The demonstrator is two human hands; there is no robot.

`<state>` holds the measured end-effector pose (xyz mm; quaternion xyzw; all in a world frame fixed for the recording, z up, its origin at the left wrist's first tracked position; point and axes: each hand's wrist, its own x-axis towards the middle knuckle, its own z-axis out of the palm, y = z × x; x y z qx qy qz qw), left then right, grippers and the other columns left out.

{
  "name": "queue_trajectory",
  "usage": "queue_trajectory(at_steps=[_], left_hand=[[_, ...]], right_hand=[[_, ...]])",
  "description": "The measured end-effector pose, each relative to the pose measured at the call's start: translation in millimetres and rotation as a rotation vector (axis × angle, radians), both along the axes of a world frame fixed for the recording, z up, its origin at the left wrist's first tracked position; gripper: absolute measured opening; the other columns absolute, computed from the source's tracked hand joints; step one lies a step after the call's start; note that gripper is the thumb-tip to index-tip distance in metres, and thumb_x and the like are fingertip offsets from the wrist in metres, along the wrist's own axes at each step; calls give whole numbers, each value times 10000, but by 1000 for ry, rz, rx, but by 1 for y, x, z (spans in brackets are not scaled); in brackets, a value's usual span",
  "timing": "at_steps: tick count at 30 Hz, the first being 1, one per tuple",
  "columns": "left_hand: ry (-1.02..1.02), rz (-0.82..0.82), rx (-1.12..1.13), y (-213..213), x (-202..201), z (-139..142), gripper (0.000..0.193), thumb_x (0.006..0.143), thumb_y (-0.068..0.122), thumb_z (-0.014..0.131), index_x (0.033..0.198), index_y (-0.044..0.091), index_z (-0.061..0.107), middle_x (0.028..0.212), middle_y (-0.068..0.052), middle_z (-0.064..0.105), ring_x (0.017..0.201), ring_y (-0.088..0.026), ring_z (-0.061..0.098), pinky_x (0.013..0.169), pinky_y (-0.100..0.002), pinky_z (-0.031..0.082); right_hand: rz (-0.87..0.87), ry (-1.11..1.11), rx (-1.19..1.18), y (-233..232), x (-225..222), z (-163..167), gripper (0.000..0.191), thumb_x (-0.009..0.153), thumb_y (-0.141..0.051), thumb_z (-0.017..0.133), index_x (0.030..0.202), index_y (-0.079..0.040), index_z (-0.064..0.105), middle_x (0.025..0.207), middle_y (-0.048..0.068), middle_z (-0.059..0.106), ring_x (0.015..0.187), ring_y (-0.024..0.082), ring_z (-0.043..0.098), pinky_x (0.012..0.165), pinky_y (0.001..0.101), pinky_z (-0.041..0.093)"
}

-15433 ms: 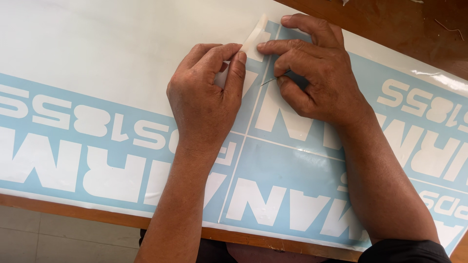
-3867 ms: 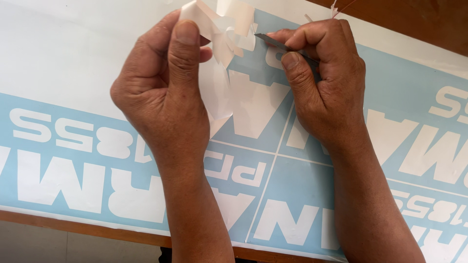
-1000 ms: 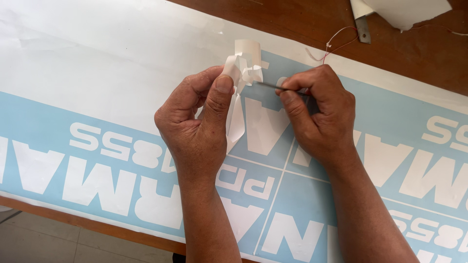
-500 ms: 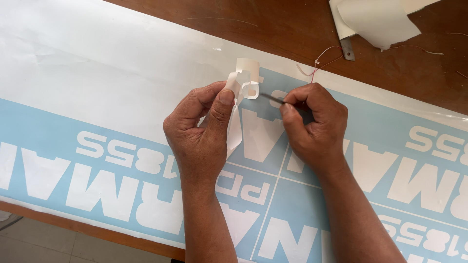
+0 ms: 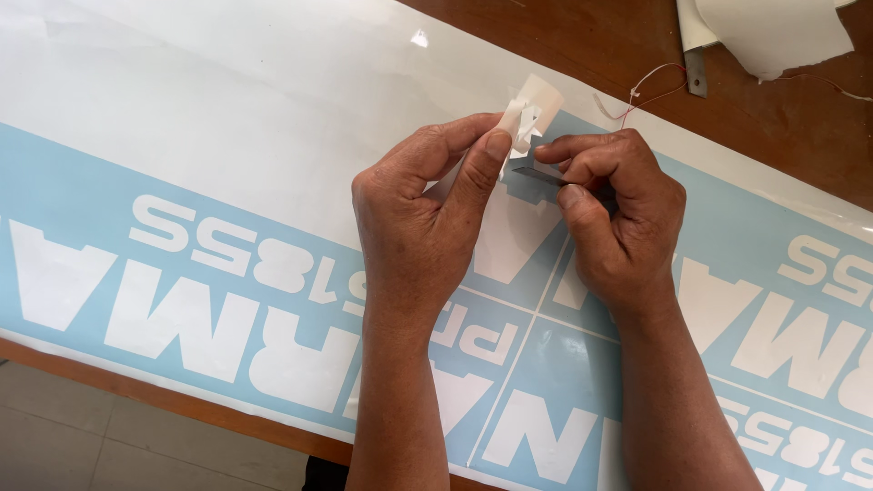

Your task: The person sits on the floor at a low table and weeds a large light-blue vinyl sticker sheet with white 'AIRMAN PDS185S' lettering. Using a small blade, they cut into the excess white vinyl, then lift and peel the unwanted vinyl pieces away from the backing by hand, working section by section and setting peeled scraps aside.

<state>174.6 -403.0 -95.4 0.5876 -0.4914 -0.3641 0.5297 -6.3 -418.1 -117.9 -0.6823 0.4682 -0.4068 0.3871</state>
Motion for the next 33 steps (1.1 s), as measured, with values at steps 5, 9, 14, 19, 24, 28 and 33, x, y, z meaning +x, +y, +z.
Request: queue_trajectory(at_steps=[5, 9, 14, 19, 24, 28, 33], left_hand=[[-11, 11, 18, 0, 0, -2, 283, 1045, 343, 671, 1163, 105, 771, 986, -43, 809, 878, -112, 798, 720, -235, 646], [11, 7, 1, 2, 0, -5, 289, 1071, 352, 666, 1192, 108, 765, 984, -39, 811, 878, -98, 804, 724, -215, 656], [52, 16, -54, 3, -1, -11, 282, 1110, 366, 661, 1178, 105, 741, 1010, -37, 801, 930, -86, 798, 749, -196, 660], [81, 23, -60, 4, -1, -13, 276, 1118, 353, 667, 1190, 97, 741, 1016, -41, 804, 914, -82, 797, 732, -191, 654], [103, 22, -74, 4, 0, -13, 276, 1134, 359, 665, 1211, 103, 735, 1031, -39, 806, 925, -78, 799, 738, -186, 658], [123, 18, -71, 5, 1, -14, 297, 1122, 386, 655, 1223, 115, 724, 1017, -27, 804, 919, -64, 792, 747, -179, 651], [176, -6, -111, 8, 1, -18, 299, 1165, 406, 657, 1264, 129, 713, 1052, -22, 803, 964, -51, 790, 804, -175, 659]], right_hand=[[-103, -13, -11, -1, 4, 4, 45, 931, -27, 541, 957, -56, 564, 1106, 112, 665, 771, 69, 517, 714, 245, 469], [-54, -105, -4, -4, 7, 6, 68, 957, -47, 510, 983, -91, 555, 1091, 67, 693, 896, 77, 590, 772, 231, 510], [105, 182, -228, -7, 5, 6, 80, 864, -29, 533, 900, -83, 580, 1135, 108, 740, 1088, 199, 515, 836, 338, 494], [93, 283, -215, -3, 6, 1, 44, 860, -66, 561, 850, -106, 577, 1103, 59, 765, 1146, 207, 519, 874, 318, 512], [63, 286, -210, -1, 5, -1, 42, 858, -67, 552, 853, -101, 576, 1043, 54, 762, 1100, 202, 545, 865, 320, 509], [-74, 223, -166, -2, 3, -3, 44, 873, -44, 562, 890, -74, 588, 1018, 72, 723, 905, 159, 555, 736, 309, 472], [-139, 318, -210, -2, -1, -9, 66, 923, -4, 611, 908, -67, 619, 874, 52, 672, 769, 129, 514, 656, 269, 423]])
